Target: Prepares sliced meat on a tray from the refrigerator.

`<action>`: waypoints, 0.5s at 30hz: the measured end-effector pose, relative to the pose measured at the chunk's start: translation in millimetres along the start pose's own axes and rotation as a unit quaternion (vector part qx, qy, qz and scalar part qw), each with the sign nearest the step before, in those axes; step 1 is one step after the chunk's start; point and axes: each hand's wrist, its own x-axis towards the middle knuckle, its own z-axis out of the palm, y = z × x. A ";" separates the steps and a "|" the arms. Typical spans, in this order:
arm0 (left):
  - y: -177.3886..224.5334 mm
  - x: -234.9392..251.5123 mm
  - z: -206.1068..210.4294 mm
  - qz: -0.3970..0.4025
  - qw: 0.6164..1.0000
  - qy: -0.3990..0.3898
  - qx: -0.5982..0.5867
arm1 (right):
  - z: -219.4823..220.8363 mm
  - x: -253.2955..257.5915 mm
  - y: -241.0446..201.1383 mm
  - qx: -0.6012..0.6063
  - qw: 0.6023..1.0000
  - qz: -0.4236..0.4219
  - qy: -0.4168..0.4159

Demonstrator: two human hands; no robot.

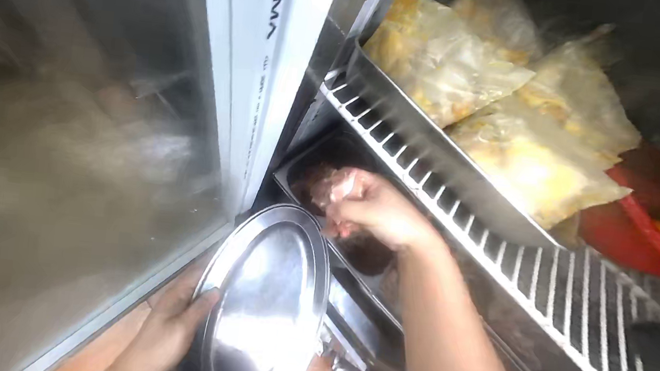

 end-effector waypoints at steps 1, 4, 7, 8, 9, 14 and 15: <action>-3.0 0.6 -0.3 -0.013 1.000 -0.006 -0.008 | 11.7 -12.6 -0.1 -0.001 1.000 -0.001 -0.017; -9.5 -0.4 1.5 -0.065 0.997 -0.010 -0.042 | 56.5 -38.6 18.6 -0.055 0.996 0.014 -0.063; -15.2 2.3 2.9 -0.088 0.994 -0.005 -0.066 | 91.1 -33.3 54.9 -0.259 0.963 0.047 -0.058; -16.3 4.2 2.4 -0.094 0.993 0.000 -0.068 | 100.7 -29.8 63.0 -0.334 0.940 0.058 -0.043; -16.2 6.7 1.4 -0.098 0.993 0.003 -0.073 | 108.2 -27.0 69.9 -0.390 0.918 0.064 -0.027; 2.9 21.3 -4.2 -0.125 0.989 0.023 -0.074 | 112.3 -30.3 49.2 -0.448 0.893 0.047 0.003; 7.0 24.2 -5.4 -0.126 0.989 0.021 -0.072 | 109.8 -32.5 43.2 -0.449 0.893 0.034 0.014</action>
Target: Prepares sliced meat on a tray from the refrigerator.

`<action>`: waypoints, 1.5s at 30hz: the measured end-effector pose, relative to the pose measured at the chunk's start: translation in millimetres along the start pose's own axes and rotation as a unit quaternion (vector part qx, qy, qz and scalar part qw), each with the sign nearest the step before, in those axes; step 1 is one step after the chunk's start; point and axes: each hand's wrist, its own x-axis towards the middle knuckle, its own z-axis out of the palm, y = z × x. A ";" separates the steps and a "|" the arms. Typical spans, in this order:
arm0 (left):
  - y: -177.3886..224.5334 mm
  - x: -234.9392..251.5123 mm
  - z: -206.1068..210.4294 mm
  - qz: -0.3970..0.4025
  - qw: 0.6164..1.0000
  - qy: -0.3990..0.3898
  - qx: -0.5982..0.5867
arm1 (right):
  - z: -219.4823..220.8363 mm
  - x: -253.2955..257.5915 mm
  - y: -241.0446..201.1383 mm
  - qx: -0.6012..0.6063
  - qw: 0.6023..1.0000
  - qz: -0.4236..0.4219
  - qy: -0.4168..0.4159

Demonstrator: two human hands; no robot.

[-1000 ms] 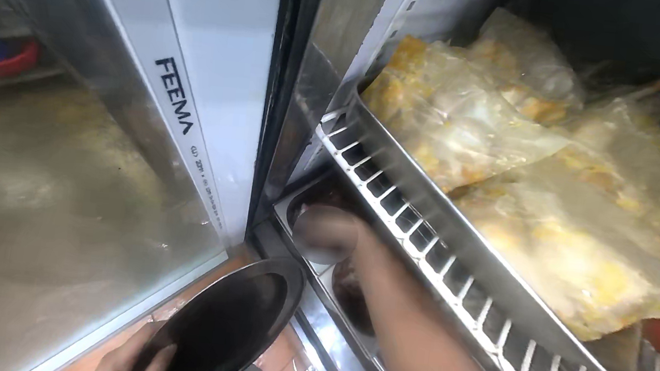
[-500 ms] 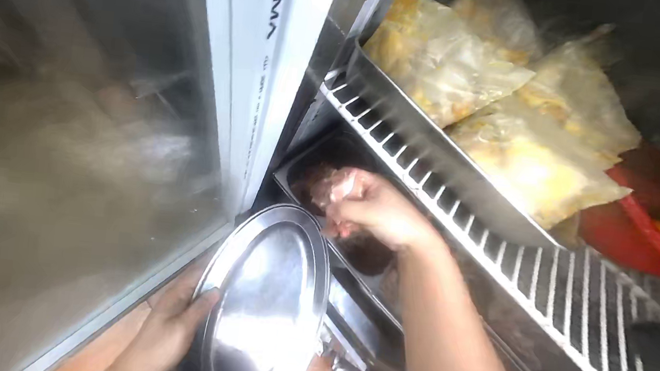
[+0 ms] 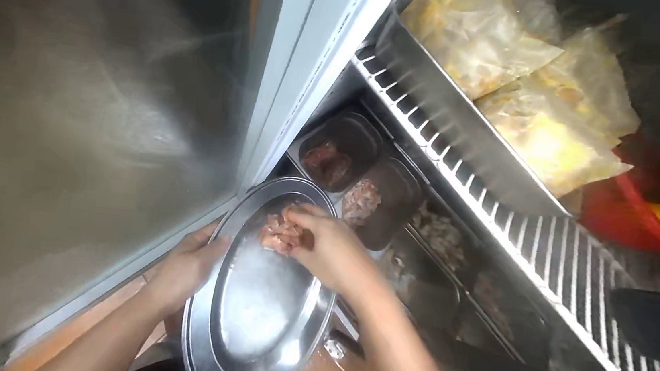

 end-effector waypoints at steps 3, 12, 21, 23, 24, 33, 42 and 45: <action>9.1 6.6 -2.3 0.001 1.000 -0.002 0.008 | -9.9 -4.6 4.4 -0.005 0.997 -0.015 0.077; 14.0 5.9 -27.4 -0.052 0.997 -0.027 0.044 | 8.4 6.9 30.6 0.034 0.984 -0.151 0.093; -12.2 -19.8 -60.7 -0.086 0.994 0.013 0.071 | -32.5 79.0 58.5 0.111 0.986 -0.088 0.088; -21.1 -29.3 -61.9 -0.090 0.994 0.039 0.054 | -42.7 129.7 86.4 0.058 0.992 -0.004 0.114; -25.1 -34.3 -61.5 -0.091 0.994 0.051 0.045 | -40.9 154.2 97.7 0.034 0.995 0.026 0.092; -44.3 -60.3 -52.0 -0.067 0.993 0.095 -0.023 | -7.6 216.2 107.4 -0.165 0.973 0.046 -0.157; -46.0 -72.3 -50.5 -0.047 0.990 0.125 -0.054 | -9.5 211.7 103.4 -0.145 0.979 0.038 -0.140; -41.9 -73.1 -47.5 -0.045 0.990 0.123 -0.061 | -8.4 215.6 107.6 -0.148 0.974 0.026 -0.168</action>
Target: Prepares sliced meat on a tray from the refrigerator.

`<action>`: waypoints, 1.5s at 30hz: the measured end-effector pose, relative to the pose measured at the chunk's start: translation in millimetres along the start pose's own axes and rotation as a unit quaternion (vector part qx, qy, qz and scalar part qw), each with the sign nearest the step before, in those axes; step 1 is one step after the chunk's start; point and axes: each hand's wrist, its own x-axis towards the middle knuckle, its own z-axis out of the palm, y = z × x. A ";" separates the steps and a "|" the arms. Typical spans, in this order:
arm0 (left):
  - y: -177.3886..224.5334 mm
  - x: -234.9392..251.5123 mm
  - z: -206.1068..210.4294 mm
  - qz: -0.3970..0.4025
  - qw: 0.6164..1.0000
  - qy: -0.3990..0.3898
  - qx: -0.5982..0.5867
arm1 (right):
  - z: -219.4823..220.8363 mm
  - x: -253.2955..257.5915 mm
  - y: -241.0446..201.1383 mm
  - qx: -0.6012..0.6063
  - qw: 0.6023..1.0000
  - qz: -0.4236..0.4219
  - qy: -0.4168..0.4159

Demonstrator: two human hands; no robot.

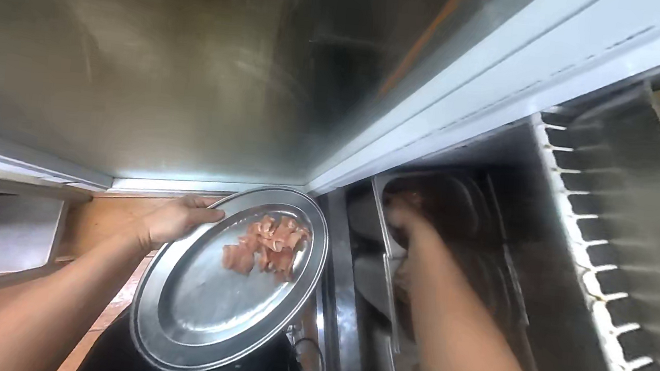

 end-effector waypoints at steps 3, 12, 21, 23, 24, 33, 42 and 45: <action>3.9 -0.4 4.6 0.002 1.000 0.004 0.006 | -1.9 -1.8 3.2 0.034 0.999 0.029 -0.023; 8.4 3.9 12.5 0.009 1.000 -0.009 0.015 | -12.4 -47.5 16.8 0.283 0.953 0.011 0.108; 8.0 13.2 19.6 0.015 0.999 -0.037 0.015 | -18.7 -86.6 17.9 0.277 0.912 -0.027 0.302; 10.8 13.0 20.0 0.009 0.999 -0.047 0.010 | -19.3 -94.7 17.6 0.270 0.906 -0.044 0.323; 13.0 12.5 21.6 0.007 0.999 -0.049 0.008 | -20.3 -101.0 17.8 0.277 0.899 -0.059 0.335; 12.0 16.7 17.9 0.009 0.998 -0.063 -0.013 | 16.7 -184.4 -42.8 0.416 0.826 -0.370 0.091; 11.5 14.9 17.7 0.017 0.998 -0.057 -0.005 | 97.1 -167.5 -104.7 0.061 0.938 -0.330 0.087; 9.6 12.9 14.6 0.023 0.998 -0.054 -0.005 | 84.9 -169.6 -93.8 0.200 0.903 -0.367 0.100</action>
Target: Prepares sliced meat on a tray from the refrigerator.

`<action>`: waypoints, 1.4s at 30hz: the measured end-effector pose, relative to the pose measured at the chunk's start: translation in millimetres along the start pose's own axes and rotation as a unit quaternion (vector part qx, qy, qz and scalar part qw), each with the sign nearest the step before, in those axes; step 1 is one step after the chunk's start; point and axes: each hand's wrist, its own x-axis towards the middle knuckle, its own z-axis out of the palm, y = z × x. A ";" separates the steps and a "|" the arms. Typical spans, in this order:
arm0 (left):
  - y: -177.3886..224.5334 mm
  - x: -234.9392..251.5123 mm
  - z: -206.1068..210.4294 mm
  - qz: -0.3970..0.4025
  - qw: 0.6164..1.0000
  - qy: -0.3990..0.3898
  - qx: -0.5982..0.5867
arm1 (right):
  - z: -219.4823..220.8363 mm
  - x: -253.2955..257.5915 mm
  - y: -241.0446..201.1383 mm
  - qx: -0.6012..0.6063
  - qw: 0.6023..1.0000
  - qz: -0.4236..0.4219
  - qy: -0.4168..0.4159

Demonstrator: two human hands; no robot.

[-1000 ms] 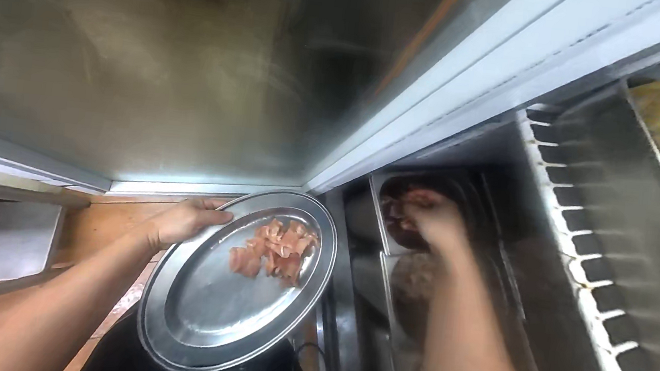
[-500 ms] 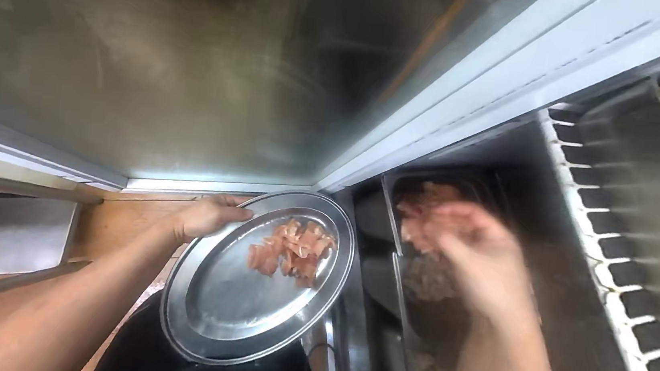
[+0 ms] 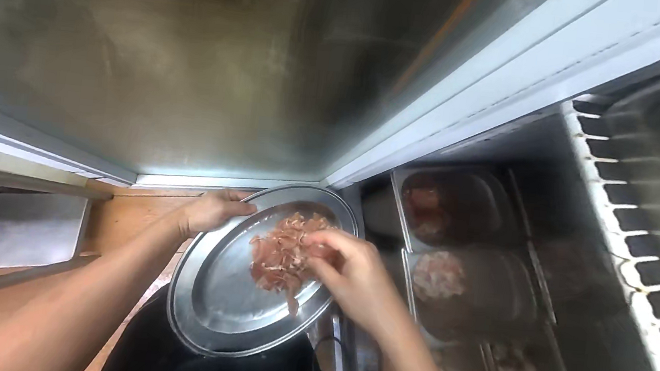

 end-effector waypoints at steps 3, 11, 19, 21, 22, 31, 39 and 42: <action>-0.2 -0.3 -0.6 0.002 1.000 -0.001 -0.001 | -9.0 -4.2 1.2 0.002 1.000 0.015 -0.024; 5.2 -6.0 3.7 -0.008 0.999 0.020 0.044 | 25.2 -6.6 3.5 -0.134 0.979 -0.030 0.147; -7.1 2.7 0.3 -0.020 0.999 0.019 0.041 | 84.0 0.6 31.1 -0.222 0.974 0.019 0.033; -10.6 5.0 -1.6 -0.023 0.999 0.016 0.035 | 88.5 1.5 41.4 -0.204 0.977 0.002 0.060; -11.8 6.0 -1.9 -0.023 0.999 0.017 0.034 | 87.6 2.3 44.9 -0.195 0.979 0.001 0.064; 6.0 4.7 8.4 -0.014 0.999 0.014 0.039 | 26.1 -6.5 -7.6 -0.034 0.998 0.028 0.049; 3.1 11.6 6.2 -0.017 0.998 0.006 0.059 | 14.8 1.2 -6.3 -0.123 0.978 0.168 0.010; 3.7 14.6 8.5 -0.020 0.996 0.004 0.088 | 53.6 5.8 5.9 -0.160 0.977 0.142 0.010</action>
